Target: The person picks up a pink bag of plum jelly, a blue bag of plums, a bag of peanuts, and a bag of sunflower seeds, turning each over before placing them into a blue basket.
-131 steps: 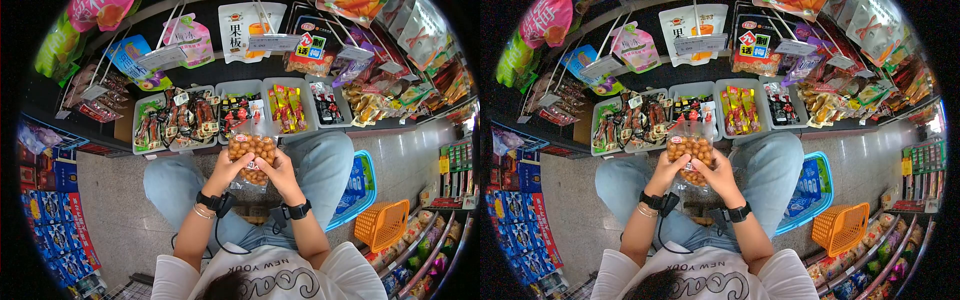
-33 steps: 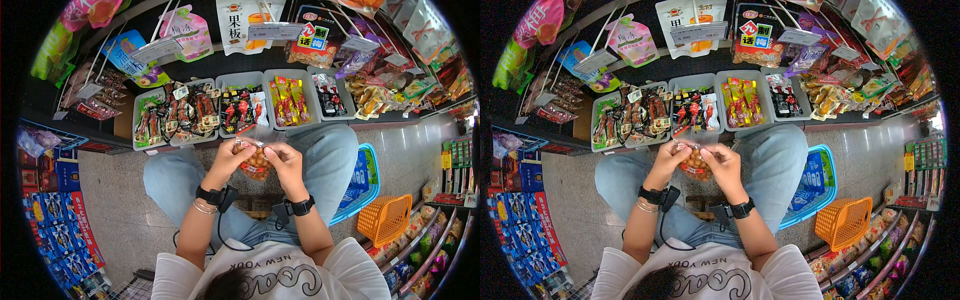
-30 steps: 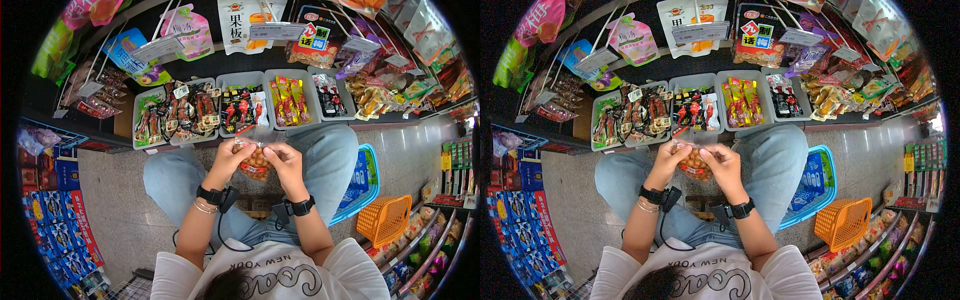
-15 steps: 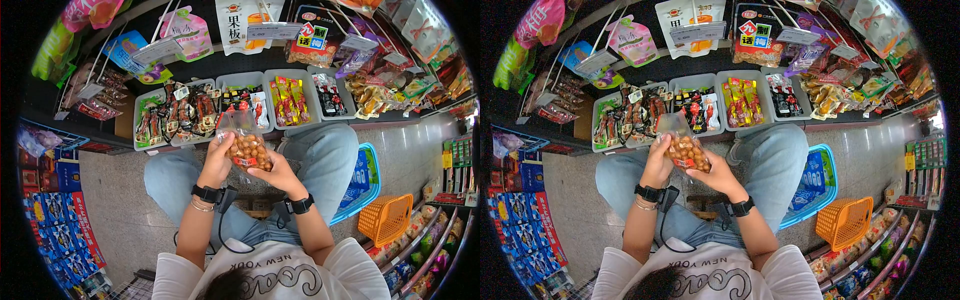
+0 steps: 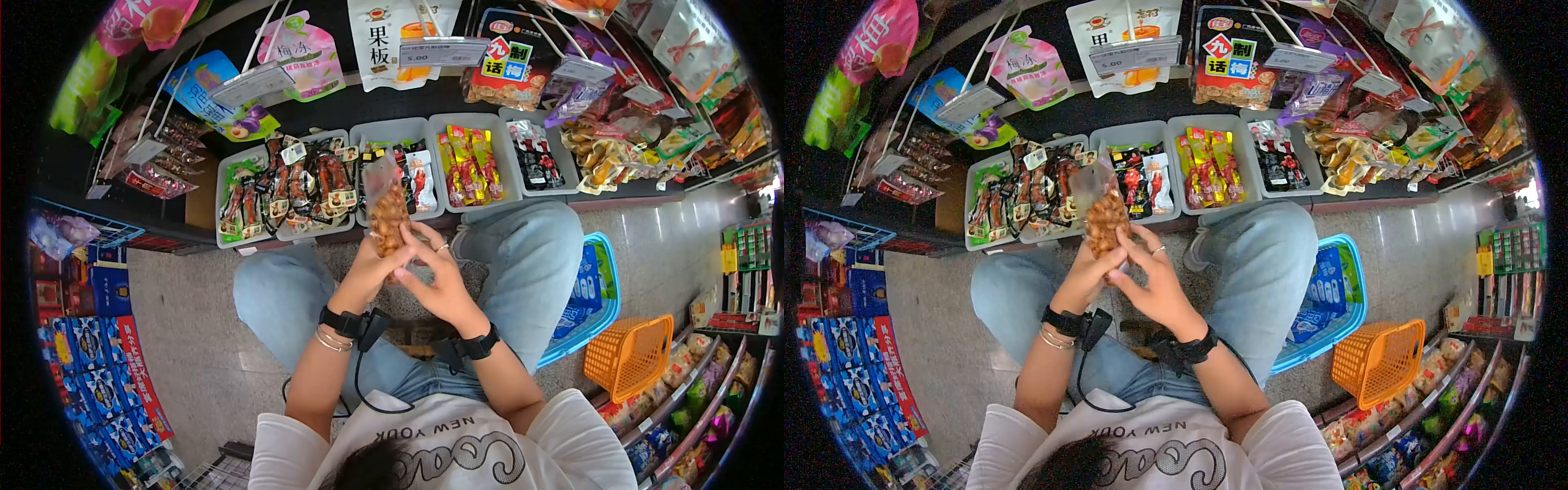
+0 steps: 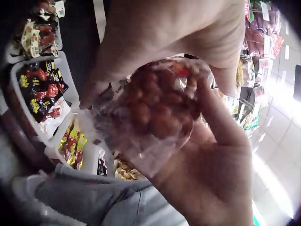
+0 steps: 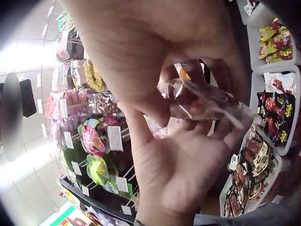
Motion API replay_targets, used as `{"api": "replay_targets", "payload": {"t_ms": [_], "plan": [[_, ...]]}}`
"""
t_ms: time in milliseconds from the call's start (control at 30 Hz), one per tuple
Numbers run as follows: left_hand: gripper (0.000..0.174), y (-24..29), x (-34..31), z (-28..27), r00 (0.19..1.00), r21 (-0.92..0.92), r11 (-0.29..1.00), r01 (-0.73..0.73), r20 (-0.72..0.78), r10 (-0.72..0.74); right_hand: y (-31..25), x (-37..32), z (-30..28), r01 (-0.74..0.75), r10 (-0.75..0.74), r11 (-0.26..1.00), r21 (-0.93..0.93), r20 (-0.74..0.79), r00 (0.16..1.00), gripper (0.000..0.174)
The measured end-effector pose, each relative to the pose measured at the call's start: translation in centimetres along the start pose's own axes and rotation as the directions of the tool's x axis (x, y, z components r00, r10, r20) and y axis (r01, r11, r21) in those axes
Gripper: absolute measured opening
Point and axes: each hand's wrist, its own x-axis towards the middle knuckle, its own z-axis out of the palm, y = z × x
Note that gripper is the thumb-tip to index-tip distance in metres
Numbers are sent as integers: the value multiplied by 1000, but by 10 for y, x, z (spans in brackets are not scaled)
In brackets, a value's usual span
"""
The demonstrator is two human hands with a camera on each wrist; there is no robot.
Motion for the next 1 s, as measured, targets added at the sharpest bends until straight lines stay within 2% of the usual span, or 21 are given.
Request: {"api": "replay_targets", "payload": {"t_ms": [33, 67, 100, 133, 233, 267, 367, 467, 567, 667, 767, 867, 1000], "plan": [[51, 4, 0, -1, 999, -22, 999, 31, -27, -32, 3, 2, -3, -73, 74, 995, 64, -21, 997, 57], [42, 6, 0, 1, 995, -120, 992, 37, -91, -48, 8, 2, -6, -143, 149, 981, 128, -40, 988, 56], [38, 9, -1, 5, 993, -265, 964, -30, -121, -2, 13, 3, -7, -210, 224, 959, 191, -56, 973, 54], [37, 9, 0, 3, 993, -308, 951, -11, -119, -27, 19, 2, -7, -242, 287, 922, 303, -115, 951, 51], [36, 16, -2, 6, 995, -342, 940, 11, -92, -46, 26, 0, -9, -259, 294, 942, 214, -150, 944, 52], [36, 18, -4, 7, 996, -336, 942, 14, -81, -44, 34, -2, -10, -290, 331, 860, 419, -26, 943, 52], [37, 13, -1, 2, 999, -278, 960, 21, -30, -30, 20, 0, -15, -373, 351, 615, 695, 183, 918, 42], [36, 12, 2, 4, 995, -217, 976, -20, -104, -2, 20, 1, -15, -342, 367, 637, 690, 118, 923, 31], [37, 7, 8, 7, 973, -82, 987, -141, -198, 122, 25, 0, -13, -306, 379, 713, 631, 19, 925, 26], [37, 5, 9, 4, 976, -68, 989, -130, -186, 116, 27, -2, -11, -259, 349, 758, 599, -35, 937, 27], [36, 6, 9, 1, 981, -91, 992, -84, -184, 66, 29, -2, -10, -287, 364, 742, 606, -4, 931, 27], [35, 3, 10, -2, 978, -105, 989, -100, -196, 78, 32, -3, -9, -279, 364, 747, 603, -20, 931, 27], [36, 6, 8, 0, 972, -89, 989, -120, -211, 99, 28, 0, -12, -327, 386, 723, 609, 38, 922, 20]]}}
